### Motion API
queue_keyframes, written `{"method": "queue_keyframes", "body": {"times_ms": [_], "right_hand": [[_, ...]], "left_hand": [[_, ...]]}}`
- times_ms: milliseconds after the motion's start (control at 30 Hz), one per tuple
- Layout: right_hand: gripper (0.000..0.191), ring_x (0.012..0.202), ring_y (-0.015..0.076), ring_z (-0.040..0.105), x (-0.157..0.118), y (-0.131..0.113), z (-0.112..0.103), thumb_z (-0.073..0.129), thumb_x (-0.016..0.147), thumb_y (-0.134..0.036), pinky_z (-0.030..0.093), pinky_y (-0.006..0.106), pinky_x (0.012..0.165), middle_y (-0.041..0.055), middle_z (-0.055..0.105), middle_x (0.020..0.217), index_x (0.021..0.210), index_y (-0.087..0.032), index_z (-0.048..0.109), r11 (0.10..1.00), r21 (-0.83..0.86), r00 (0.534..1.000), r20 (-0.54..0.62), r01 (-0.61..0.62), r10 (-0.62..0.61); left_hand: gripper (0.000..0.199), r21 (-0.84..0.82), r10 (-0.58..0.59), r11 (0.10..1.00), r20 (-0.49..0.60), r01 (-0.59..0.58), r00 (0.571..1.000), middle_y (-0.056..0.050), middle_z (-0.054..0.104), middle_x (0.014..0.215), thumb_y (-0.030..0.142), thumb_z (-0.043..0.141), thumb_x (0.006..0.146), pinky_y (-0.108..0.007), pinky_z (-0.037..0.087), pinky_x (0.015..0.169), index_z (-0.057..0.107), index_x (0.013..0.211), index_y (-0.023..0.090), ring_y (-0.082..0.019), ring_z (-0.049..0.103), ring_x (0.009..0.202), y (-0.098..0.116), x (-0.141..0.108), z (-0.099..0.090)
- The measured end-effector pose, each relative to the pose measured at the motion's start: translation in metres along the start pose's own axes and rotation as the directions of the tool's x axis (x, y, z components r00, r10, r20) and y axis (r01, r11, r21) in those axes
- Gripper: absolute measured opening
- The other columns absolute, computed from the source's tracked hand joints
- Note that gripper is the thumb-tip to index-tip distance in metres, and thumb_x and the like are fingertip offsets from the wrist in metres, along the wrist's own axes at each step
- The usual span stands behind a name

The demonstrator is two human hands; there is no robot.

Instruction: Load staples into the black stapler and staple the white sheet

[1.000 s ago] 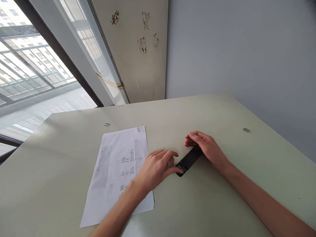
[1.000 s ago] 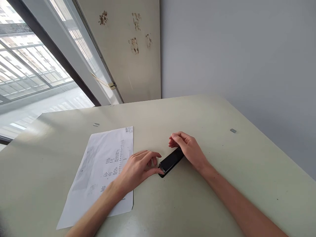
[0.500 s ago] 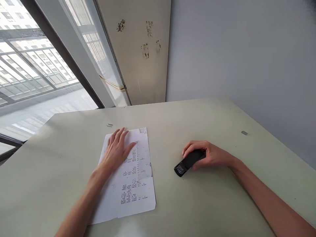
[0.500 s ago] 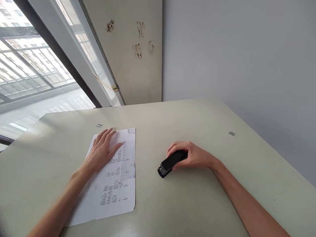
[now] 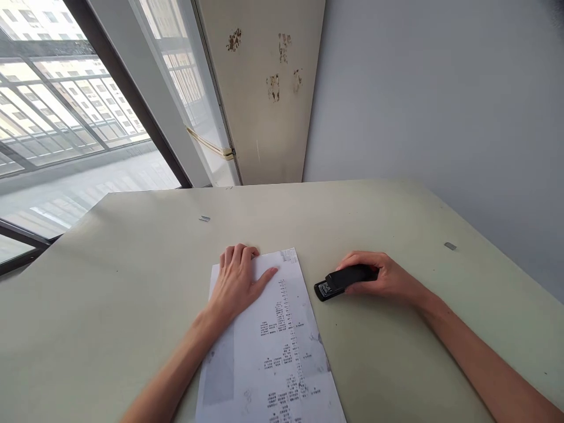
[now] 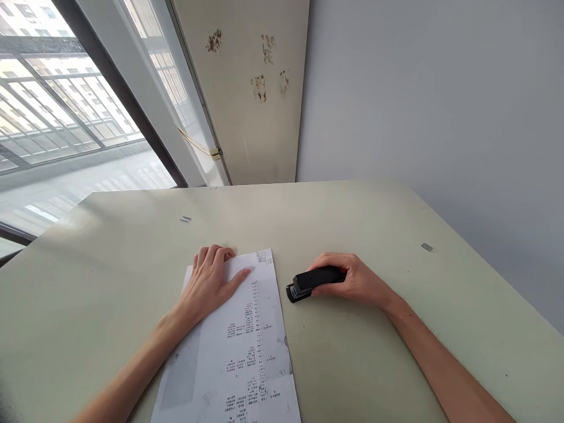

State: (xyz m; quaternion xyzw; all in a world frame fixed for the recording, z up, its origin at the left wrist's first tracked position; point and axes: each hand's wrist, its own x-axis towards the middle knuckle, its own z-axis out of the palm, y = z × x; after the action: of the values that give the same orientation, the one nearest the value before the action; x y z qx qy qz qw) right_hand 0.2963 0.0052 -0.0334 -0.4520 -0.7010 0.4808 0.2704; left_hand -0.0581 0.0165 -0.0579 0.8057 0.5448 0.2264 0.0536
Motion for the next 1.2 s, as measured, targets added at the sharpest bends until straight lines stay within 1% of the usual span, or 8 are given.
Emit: {"method": "queue_keyframes", "body": {"times_ms": [100,267,367,533,700,933,1100,1200], "right_hand": [[0.028,0.089,0.0253,0.068,0.0,0.0,0.0,0.089,0.081,-0.047,0.05,0.034,0.072,0.0043,0.078,0.101,0.1,-0.028,0.082,1.0,-0.005,1.0,-0.03,0.001,-0.001],[0.028,0.091,0.0262,0.069,0.0,0.003,0.002,0.089,0.081,-0.047,0.051,0.035,0.075,0.0047,0.079,0.102,0.1,-0.028,0.082,1.0,0.008,0.999,-0.036,0.006,-0.006],[0.03,0.093,0.0277,0.071,-0.001,0.006,0.004,0.089,0.081,-0.049,0.054,0.036,0.077,0.0052,0.079,0.103,0.101,-0.028,0.083,1.0,0.014,0.998,-0.058,0.012,-0.011],[0.032,0.094,0.0287,0.072,-0.002,0.004,0.008,0.089,0.079,-0.052,0.056,0.037,0.079,0.0053,0.08,0.102,0.098,-0.027,0.082,1.0,0.007,0.995,-0.098,0.013,-0.012],[0.031,0.091,0.028,0.072,-0.003,0.0,0.009,0.089,0.079,-0.051,0.056,0.038,0.079,0.0046,0.08,0.098,0.097,-0.028,0.08,1.0,-0.011,0.989,-0.143,0.029,-0.03],[0.03,0.092,0.029,0.073,0.0,-0.001,0.018,0.084,0.082,-0.054,0.057,0.041,0.083,0.0043,0.081,0.1,0.098,-0.03,0.08,0.996,-0.086,0.983,-0.177,0.037,-0.052],[0.027,0.094,0.0283,0.072,0.003,-0.001,0.02,0.085,0.083,-0.052,0.055,0.041,0.086,0.0044,0.079,0.105,0.098,-0.03,0.078,0.992,-0.097,0.98,-0.175,0.081,-0.097],[0.027,0.096,0.029,0.072,0.003,-0.002,0.02,0.084,0.085,-0.052,0.055,0.042,0.087,0.0047,0.079,0.106,0.1,-0.031,0.078,0.993,-0.095,0.981,-0.172,0.077,-0.093]], "left_hand": [[0.035,-0.011,0.019,1.0,0.002,-0.019,1.0,-0.007,0.058,0.112,0.058,0.055,0.103,-0.051,0.043,0.1,0.052,0.104,0.023,-0.027,0.05,0.106,0.002,-0.001,0.001],[0.03,-0.099,0.029,0.995,0.064,-0.022,0.998,-0.006,0.058,0.112,0.053,0.053,0.106,-0.048,0.044,0.098,0.051,0.102,0.023,-0.026,0.05,0.107,0.012,-0.003,-0.005],[0.027,-0.139,0.026,0.99,0.084,-0.014,0.996,-0.005,0.059,0.11,0.051,0.054,0.106,-0.046,0.046,0.096,0.051,0.102,0.023,-0.026,0.051,0.105,0.023,-0.006,-0.003],[0.023,-0.135,0.048,0.99,0.052,-0.04,0.997,-0.005,0.059,0.108,0.046,0.057,0.105,-0.046,0.047,0.097,0.052,0.103,0.023,-0.025,0.052,0.104,0.042,-0.014,0.007],[0.014,-0.133,0.002,0.991,0.008,-0.001,1.0,-0.005,0.062,0.11,0.036,0.061,0.103,-0.047,0.046,0.098,0.055,0.108,0.024,-0.026,0.054,0.106,0.057,-0.017,0.012],[0.01,-0.152,-0.046,0.987,-0.006,0.044,0.999,-0.004,0.064,0.112,0.031,0.06,0.102,-0.048,0.047,0.096,0.058,0.109,0.026,-0.026,0.057,0.106,0.058,-0.018,0.016],[0.01,-0.148,-0.046,0.988,-0.011,0.044,0.999,-0.004,0.064,0.112,0.032,0.062,0.101,-0.048,0.046,0.098,0.058,0.108,0.025,-0.026,0.057,0.106,0.062,-0.02,0.02],[0.01,-0.157,-0.049,0.986,-0.003,0.048,0.999,-0.004,0.064,0.111,0.031,0.062,0.101,-0.048,0.046,0.097,0.058,0.108,0.025,-0.026,0.056,0.107,0.064,-0.02,0.019]]}}
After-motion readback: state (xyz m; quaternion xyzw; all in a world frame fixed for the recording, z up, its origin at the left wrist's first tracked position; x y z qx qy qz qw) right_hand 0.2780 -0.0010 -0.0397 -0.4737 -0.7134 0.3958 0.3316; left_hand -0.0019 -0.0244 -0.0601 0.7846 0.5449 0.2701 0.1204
